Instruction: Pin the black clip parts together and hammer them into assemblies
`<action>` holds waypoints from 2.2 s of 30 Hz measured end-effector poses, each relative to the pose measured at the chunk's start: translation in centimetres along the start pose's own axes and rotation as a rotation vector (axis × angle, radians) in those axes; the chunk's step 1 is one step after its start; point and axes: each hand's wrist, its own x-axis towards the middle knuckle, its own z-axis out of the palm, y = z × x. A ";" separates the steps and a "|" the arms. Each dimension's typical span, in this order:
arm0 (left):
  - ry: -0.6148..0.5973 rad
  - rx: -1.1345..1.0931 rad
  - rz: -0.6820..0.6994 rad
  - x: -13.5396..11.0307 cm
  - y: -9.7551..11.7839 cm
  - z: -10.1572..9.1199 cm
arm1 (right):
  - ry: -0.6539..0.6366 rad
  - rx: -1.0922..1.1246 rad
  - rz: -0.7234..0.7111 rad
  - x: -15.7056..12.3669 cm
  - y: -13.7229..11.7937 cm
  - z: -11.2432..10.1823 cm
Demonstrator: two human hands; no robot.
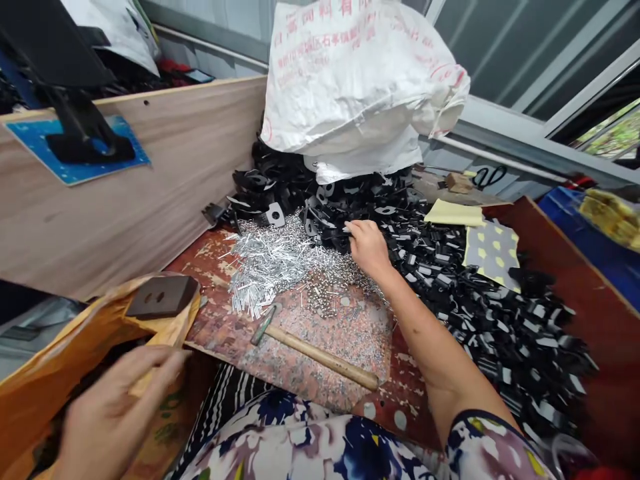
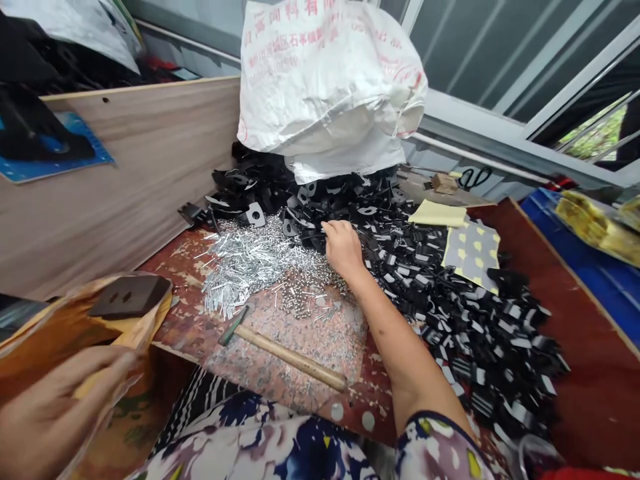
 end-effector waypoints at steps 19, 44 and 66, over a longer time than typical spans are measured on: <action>-0.588 -0.747 -0.733 2.1 5.8 12.7 | -0.118 0.183 -0.019 -16.0 -5.5 -4.4; -0.393 -0.791 -0.804 0.7 5.7 12.0 | -0.360 -0.084 0.242 -19.7 -4.7 -6.7; -0.598 -0.549 -0.637 -0.5 4.9 11.5 | -0.236 0.003 0.171 -20.8 -6.2 -4.1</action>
